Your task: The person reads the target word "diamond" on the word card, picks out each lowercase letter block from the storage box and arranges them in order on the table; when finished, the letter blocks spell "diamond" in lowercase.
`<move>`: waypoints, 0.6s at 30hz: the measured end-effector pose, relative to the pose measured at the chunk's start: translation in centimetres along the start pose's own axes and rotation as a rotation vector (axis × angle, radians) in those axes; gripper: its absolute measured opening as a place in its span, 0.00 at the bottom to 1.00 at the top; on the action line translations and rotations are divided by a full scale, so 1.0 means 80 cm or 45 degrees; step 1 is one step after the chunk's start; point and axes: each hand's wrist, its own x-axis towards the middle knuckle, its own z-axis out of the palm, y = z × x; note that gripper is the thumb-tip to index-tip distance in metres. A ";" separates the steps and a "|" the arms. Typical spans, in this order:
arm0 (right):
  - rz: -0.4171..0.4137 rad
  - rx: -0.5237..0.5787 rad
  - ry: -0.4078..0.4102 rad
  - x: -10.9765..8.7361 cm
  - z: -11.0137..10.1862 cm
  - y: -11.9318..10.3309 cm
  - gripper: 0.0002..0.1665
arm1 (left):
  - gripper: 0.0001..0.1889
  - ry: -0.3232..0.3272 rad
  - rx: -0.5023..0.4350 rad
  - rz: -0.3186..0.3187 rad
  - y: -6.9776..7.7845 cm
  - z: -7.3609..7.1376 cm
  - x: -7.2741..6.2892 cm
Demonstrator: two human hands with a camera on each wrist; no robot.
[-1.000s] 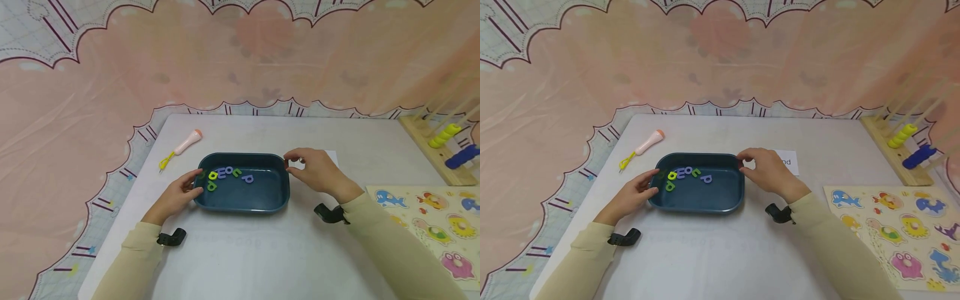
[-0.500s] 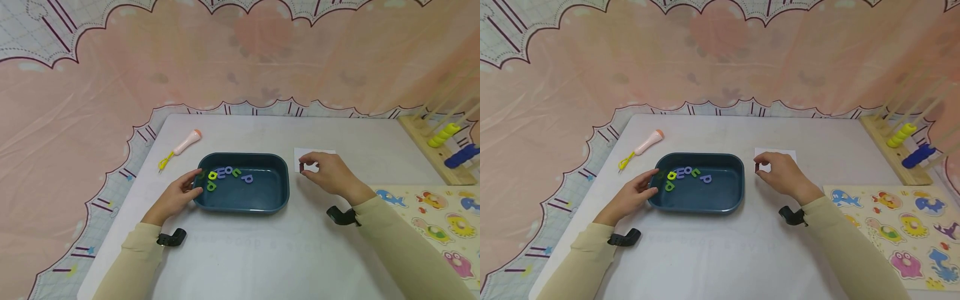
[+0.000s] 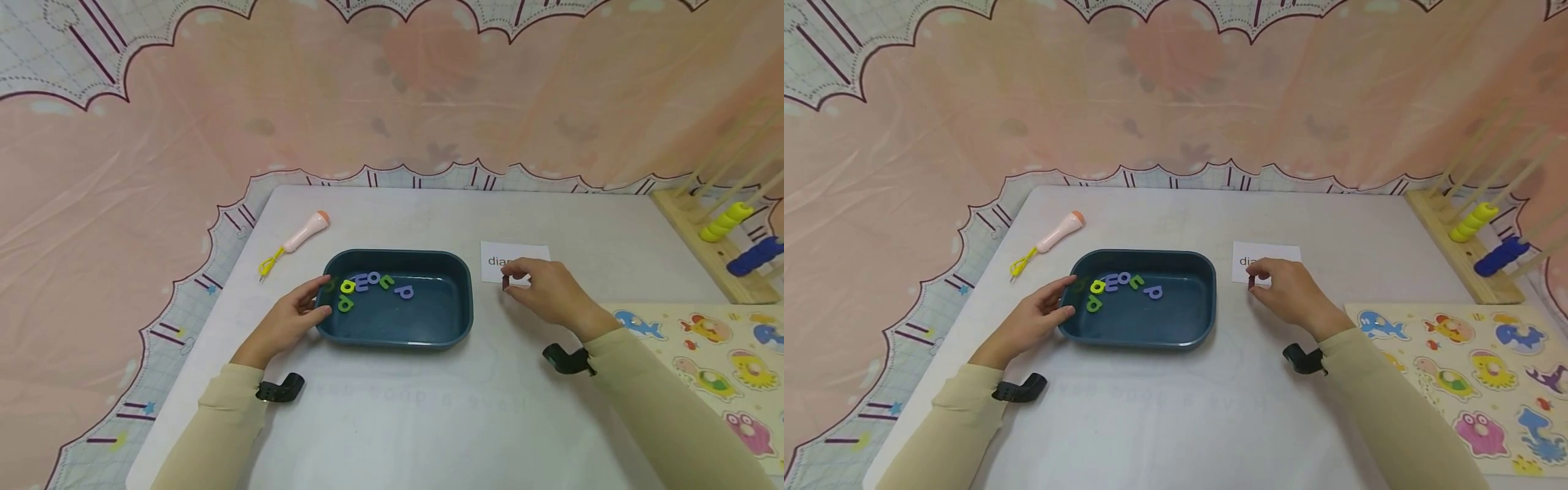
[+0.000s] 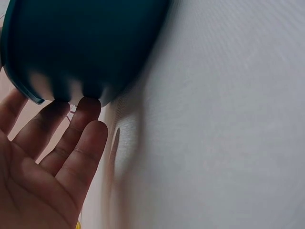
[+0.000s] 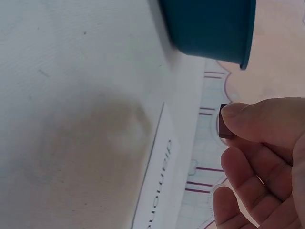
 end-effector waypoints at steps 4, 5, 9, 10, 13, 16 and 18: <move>0.029 -0.002 -0.017 0.002 0.006 0.005 0.18 | 0.33 0.001 0.008 0.003 0.001 0.000 0.000; 0.032 -0.001 -0.021 0.003 0.007 0.006 0.18 | 0.33 0.002 0.008 0.004 0.001 0.000 0.000; 0.035 0.001 -0.027 0.005 0.013 0.012 0.17 | 0.32 -0.001 0.004 0.009 0.000 0.000 0.001; 0.037 0.006 -0.030 0.005 0.014 0.013 0.17 | 0.32 -0.001 0.004 0.007 0.000 0.000 0.001; 0.048 0.020 -0.038 0.006 0.017 0.016 0.17 | 0.32 0.002 0.008 0.000 -0.001 0.000 0.000; 0.048 0.030 -0.037 0.007 0.021 0.018 0.17 | 0.32 0.006 0.004 -0.004 -0.001 0.000 0.000; 0.032 0.027 -0.030 0.009 0.023 0.020 0.16 | 0.32 0.005 -0.001 -0.003 -0.001 0.000 0.000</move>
